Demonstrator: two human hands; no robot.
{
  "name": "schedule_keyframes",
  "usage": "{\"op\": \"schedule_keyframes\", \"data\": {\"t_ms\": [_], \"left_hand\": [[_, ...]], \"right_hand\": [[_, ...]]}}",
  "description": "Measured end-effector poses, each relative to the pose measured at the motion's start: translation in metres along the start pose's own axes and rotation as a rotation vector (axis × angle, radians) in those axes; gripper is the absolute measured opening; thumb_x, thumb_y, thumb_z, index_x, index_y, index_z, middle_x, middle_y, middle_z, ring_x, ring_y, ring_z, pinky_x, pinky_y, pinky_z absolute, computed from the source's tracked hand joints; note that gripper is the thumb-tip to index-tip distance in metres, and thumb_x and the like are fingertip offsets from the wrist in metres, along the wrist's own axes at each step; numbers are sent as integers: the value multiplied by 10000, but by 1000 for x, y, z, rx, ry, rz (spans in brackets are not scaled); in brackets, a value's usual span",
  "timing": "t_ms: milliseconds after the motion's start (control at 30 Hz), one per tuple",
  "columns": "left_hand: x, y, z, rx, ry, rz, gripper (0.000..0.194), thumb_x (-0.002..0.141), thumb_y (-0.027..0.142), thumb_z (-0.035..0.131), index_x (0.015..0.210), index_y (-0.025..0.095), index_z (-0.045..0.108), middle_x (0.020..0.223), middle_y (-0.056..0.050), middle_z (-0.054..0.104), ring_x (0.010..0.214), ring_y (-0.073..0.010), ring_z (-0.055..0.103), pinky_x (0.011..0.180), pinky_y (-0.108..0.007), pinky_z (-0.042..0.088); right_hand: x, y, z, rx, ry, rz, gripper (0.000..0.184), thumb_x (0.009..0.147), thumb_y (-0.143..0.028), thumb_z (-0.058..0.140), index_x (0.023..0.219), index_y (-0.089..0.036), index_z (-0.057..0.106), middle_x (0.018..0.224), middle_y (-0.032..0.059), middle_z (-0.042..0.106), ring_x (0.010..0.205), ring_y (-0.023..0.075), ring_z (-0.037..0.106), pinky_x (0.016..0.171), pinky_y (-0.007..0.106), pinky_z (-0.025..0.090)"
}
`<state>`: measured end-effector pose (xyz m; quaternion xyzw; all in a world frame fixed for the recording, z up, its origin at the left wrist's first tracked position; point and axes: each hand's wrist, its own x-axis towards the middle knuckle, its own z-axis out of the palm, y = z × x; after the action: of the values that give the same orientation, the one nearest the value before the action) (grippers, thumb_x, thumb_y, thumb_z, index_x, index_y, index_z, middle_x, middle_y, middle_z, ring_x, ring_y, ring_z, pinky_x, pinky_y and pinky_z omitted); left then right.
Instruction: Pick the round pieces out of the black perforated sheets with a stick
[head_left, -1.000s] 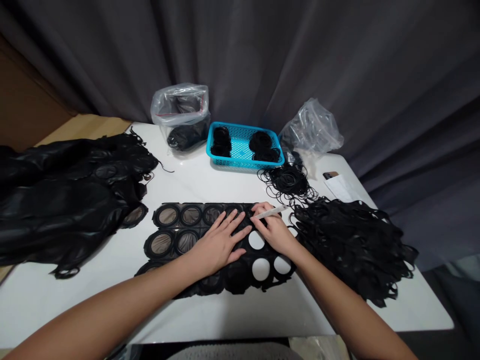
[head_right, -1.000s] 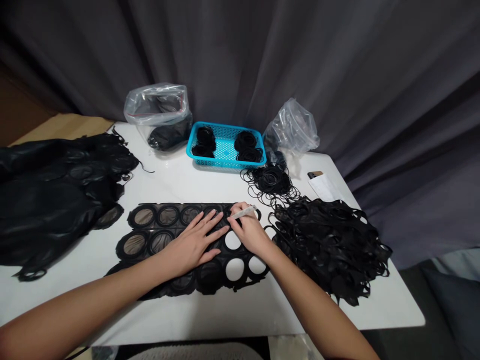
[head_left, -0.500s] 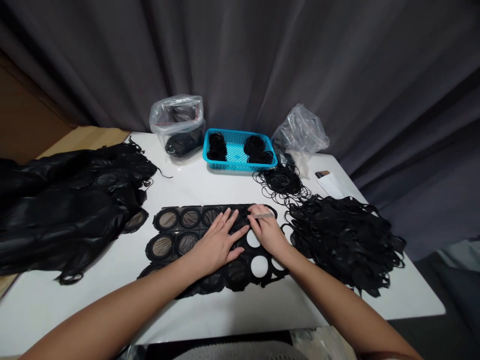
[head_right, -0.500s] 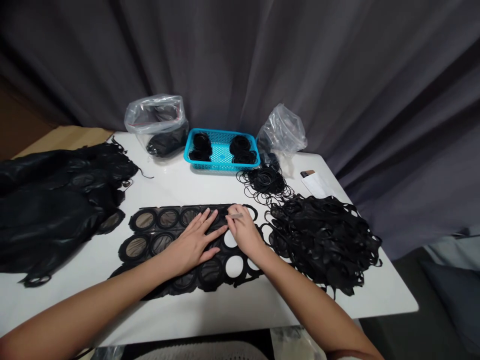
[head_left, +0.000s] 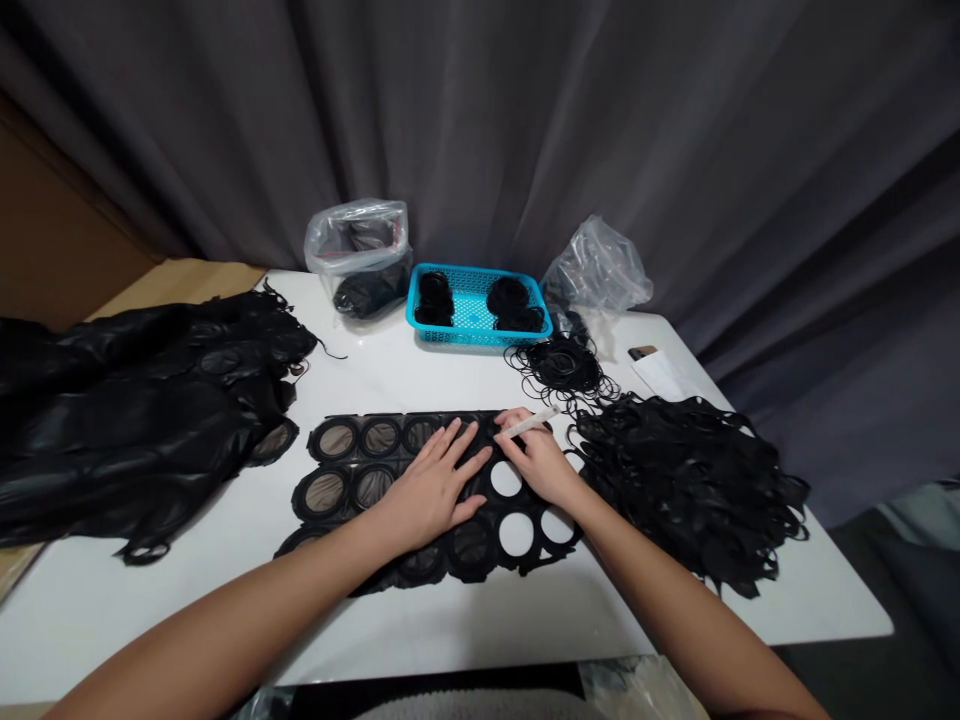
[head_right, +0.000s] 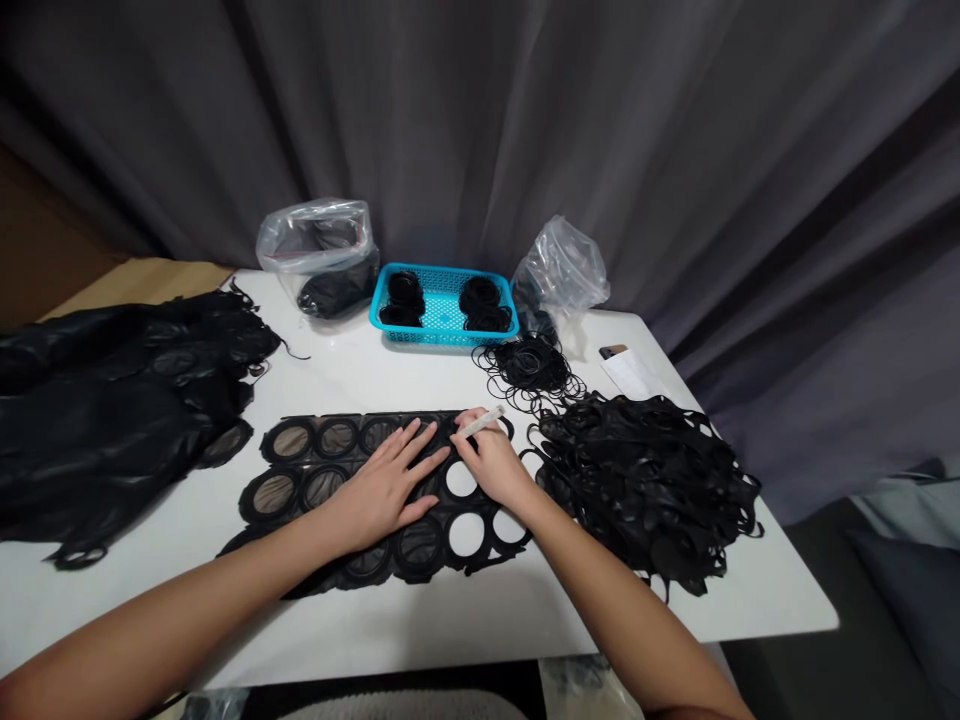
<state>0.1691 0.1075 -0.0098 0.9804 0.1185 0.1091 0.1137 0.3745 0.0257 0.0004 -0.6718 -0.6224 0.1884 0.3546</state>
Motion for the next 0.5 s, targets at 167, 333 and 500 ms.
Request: {"op": "schedule_keyframes", "data": {"t_ms": [167, 333, 500], "left_hand": [[0, -1, 0, -17, 8, 0, 629, 948, 428, 598, 1505, 237, 377, 1621, -117, 259, 1509, -337, 172, 1190, -534, 267], [0, -2, 1, -30, 2, 6, 586, 953, 432, 588, 1473, 217, 424, 1622, -125, 254, 1511, -336, 163, 1194, -532, 260], [0, -3, 1, -15, 9, -2, 579, 946, 419, 606, 1468, 227, 445, 1613, -132, 275, 1500, -362, 191, 1181, -545, 275]], "right_hand": [[-6, -4, 8, -97, 34, -49, 145, 981, -215, 438, 929, -231, 572, 1071, 103, 584, 1014, 260, 563, 930, 454, 479], [-4, -1, 16, -200, 89, -74, 202, 953, -141, 389, 952, -232, 571, 1043, 117, 611, 972, 277, 536, 859, 433, 477], [7, 23, -18, 83, 379, 273, 224, 943, -333, 486, 741, -240, 463, 666, -5, 502, 652, 188, 495, 672, 331, 466]]}}
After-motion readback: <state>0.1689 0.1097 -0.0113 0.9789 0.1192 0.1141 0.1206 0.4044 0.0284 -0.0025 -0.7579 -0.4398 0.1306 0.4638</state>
